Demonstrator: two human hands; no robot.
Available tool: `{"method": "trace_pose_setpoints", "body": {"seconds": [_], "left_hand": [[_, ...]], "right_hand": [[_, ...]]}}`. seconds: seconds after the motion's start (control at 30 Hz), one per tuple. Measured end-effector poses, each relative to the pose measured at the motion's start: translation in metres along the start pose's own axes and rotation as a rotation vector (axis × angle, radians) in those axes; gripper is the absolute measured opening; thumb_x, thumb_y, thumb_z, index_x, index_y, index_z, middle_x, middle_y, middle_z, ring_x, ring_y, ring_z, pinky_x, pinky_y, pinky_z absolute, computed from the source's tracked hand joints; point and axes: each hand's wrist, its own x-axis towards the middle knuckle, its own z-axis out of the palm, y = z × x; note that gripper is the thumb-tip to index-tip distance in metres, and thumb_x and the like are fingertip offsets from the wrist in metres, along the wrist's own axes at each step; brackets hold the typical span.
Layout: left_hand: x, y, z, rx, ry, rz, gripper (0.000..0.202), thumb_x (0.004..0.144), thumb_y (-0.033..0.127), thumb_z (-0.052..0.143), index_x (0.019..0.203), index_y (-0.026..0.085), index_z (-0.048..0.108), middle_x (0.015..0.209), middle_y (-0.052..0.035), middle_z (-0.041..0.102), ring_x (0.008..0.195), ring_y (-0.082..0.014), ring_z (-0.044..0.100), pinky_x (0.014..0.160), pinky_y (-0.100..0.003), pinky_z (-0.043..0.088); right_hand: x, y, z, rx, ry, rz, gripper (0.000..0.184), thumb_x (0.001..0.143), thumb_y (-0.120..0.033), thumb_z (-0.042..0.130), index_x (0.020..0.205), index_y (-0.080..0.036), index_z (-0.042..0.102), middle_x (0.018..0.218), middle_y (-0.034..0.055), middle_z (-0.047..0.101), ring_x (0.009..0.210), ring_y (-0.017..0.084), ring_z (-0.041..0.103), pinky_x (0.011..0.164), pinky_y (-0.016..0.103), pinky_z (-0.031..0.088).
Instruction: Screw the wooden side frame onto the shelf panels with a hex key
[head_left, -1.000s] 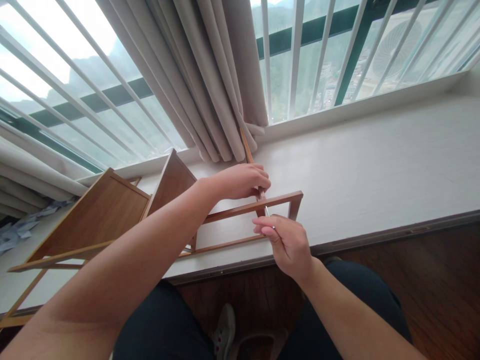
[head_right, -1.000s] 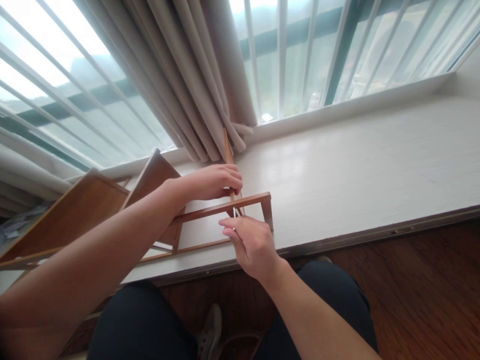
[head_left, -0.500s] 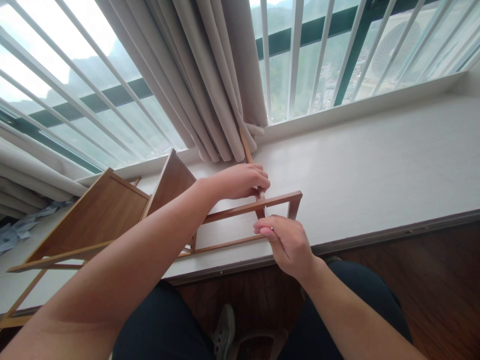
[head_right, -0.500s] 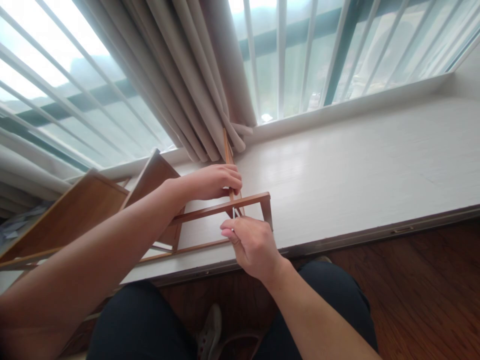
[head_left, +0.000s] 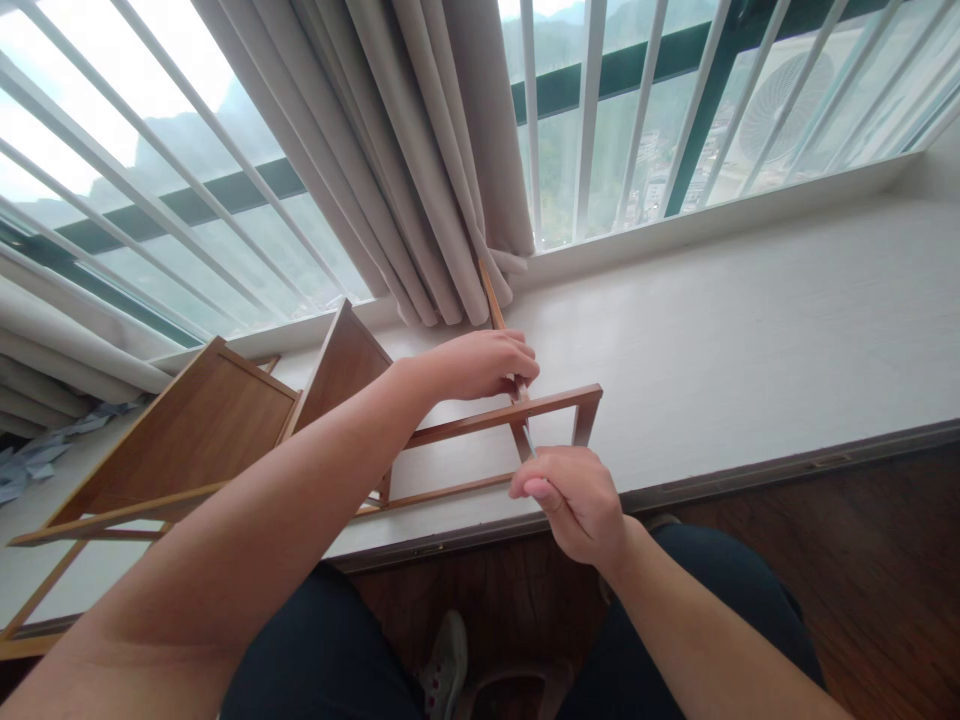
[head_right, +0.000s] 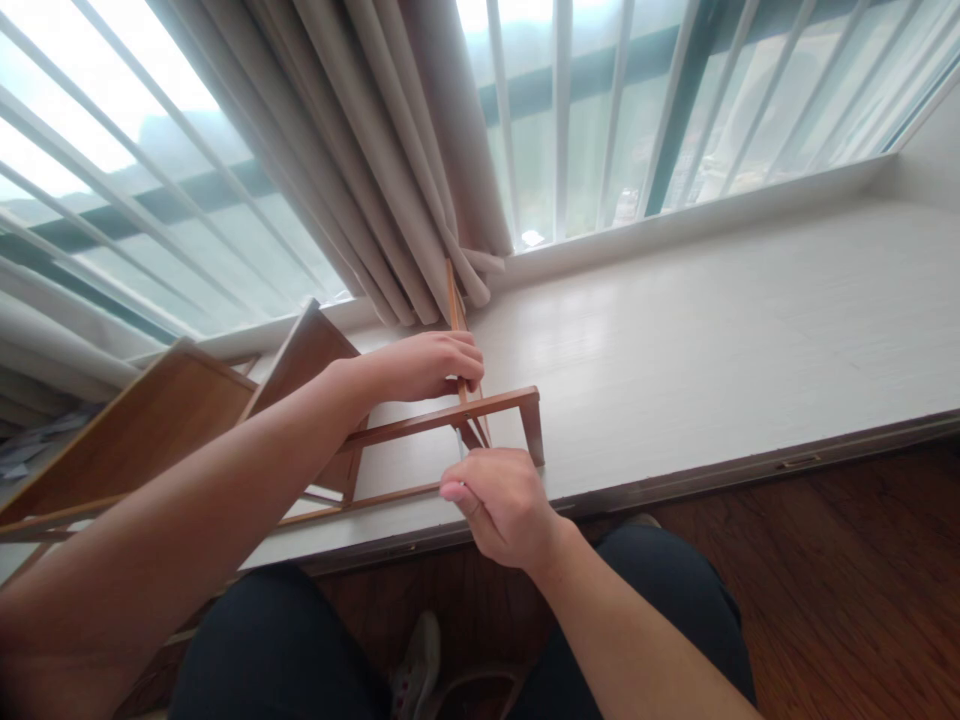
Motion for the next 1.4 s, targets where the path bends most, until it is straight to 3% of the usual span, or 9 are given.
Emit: {"method": "trace_pose_setpoints", "body": {"seconds": [0.1, 0.3, 0.53, 0.6, 0.7, 0.8, 0.9, 1.07, 1.4], "left_hand": [[0.000, 0.000, 0.000, 0.035, -0.023, -0.004, 0.018, 0.086, 0.006, 0.064, 0.079, 0.022, 0.070, 0.083, -0.0040, 0.071, 0.094, -0.0205, 0.058, 0.081, -0.029, 0.045], [-0.011, -0.003, -0.013, 0.228, 0.002, -0.053, 0.038, 0.089, 0.021, 0.070, 0.127, 0.024, 0.066, 0.124, -0.0094, 0.070, 0.119, -0.0252, 0.057, 0.102, -0.036, 0.045], [-0.054, 0.087, -0.040, 0.384, 0.573, -0.173, 0.031, 0.091, 0.023, 0.067, 0.122, 0.030, 0.067, 0.126, -0.0091, 0.068, 0.117, -0.0275, 0.060, 0.101, -0.049, 0.051], [-0.065, 0.121, -0.012, 0.239, 0.793, -0.057, 0.033, 0.086, 0.013, 0.065, 0.113, 0.033, 0.067, 0.099, -0.0037, 0.072, 0.093, -0.0228, 0.067, 0.081, -0.042, 0.059], [-0.074, 0.138, 0.068, -0.022, 0.794, -0.064, 0.033, 0.085, 0.014, 0.063, 0.113, 0.032, 0.065, 0.084, -0.0030, 0.071, 0.073, -0.0207, 0.065, 0.063, -0.038, 0.058], [-0.074, 0.111, 0.156, -0.173, 0.771, -0.525, 0.011, 0.093, 0.024, 0.059, 0.102, 0.025, 0.067, 0.090, -0.0060, 0.072, 0.080, -0.0201, 0.068, 0.069, -0.035, 0.058], [-0.066, 0.075, 0.211, -0.269, 0.668, -0.848, 0.032, 0.090, 0.029, 0.067, 0.121, 0.021, 0.065, 0.113, -0.0101, 0.073, 0.098, -0.0233, 0.070, 0.083, -0.038, 0.059], [-0.046, 0.056, 0.223, -0.233, 0.426, -0.920, 0.017, 0.091, 0.025, 0.068, 0.106, 0.026, 0.075, 0.119, -0.0045, 0.074, 0.113, -0.0261, 0.065, 0.100, -0.042, 0.050], [-0.036, 0.055, 0.224, -0.328, 0.509, -0.908, 0.019, 0.092, 0.015, 0.062, 0.097, 0.025, 0.078, 0.108, -0.0012, 0.079, 0.104, -0.0220, 0.068, 0.095, -0.035, 0.049]], "right_hand": [[-0.003, -0.001, 0.002, 0.073, 0.066, -0.028, 0.030, 0.107, -0.029, 0.042, 0.090, -0.019, 0.065, 0.073, 0.0059, 0.070, 0.064, 0.018, 0.065, 0.058, 0.032, 0.050], [0.009, 0.018, -0.014, 0.065, 0.831, 0.135, 0.037, 0.108, -0.039, 0.043, 0.074, -0.024, 0.047, 0.059, -0.0012, 0.054, 0.055, 0.017, 0.060, 0.052, 0.031, 0.046], [0.007, 0.058, -0.040, 0.165, 0.953, 0.552, 0.038, 0.102, -0.053, 0.049, 0.084, -0.020, 0.057, 0.080, 0.0030, 0.070, 0.064, 0.014, 0.059, 0.057, 0.027, 0.051], [0.002, 0.069, -0.039, 0.212, 0.861, 0.697, 0.040, 0.100, -0.056, 0.051, 0.087, -0.019, 0.060, 0.084, 0.0050, 0.072, 0.071, 0.015, 0.063, 0.063, 0.028, 0.053], [-0.002, 0.083, -0.031, 0.276, 0.716, 0.914, 0.042, 0.096, -0.058, 0.051, 0.086, -0.019, 0.062, 0.088, 0.0073, 0.075, 0.080, 0.019, 0.068, 0.069, 0.030, 0.055], [-0.003, 0.090, -0.022, 0.308, 0.611, 1.070, 0.040, 0.092, -0.058, 0.052, 0.084, -0.020, 0.062, 0.091, 0.0079, 0.077, 0.084, 0.022, 0.070, 0.072, 0.032, 0.054], [-0.003, 0.092, -0.016, 0.357, 0.548, 1.129, 0.036, 0.091, -0.054, 0.053, 0.086, -0.021, 0.065, 0.089, 0.0082, 0.078, 0.082, 0.023, 0.071, 0.075, 0.034, 0.054], [-0.003, 0.094, -0.016, 0.444, 0.473, 1.220, 0.034, 0.092, -0.048, 0.049, 0.094, -0.019, 0.066, 0.087, 0.0093, 0.080, 0.079, 0.023, 0.074, 0.074, 0.035, 0.055], [-0.002, 0.094, -0.019, 0.482, 0.414, 1.239, 0.028, 0.093, -0.041, 0.050, 0.096, -0.019, 0.065, 0.087, 0.0089, 0.081, 0.074, 0.020, 0.074, 0.071, 0.032, 0.053]]}}
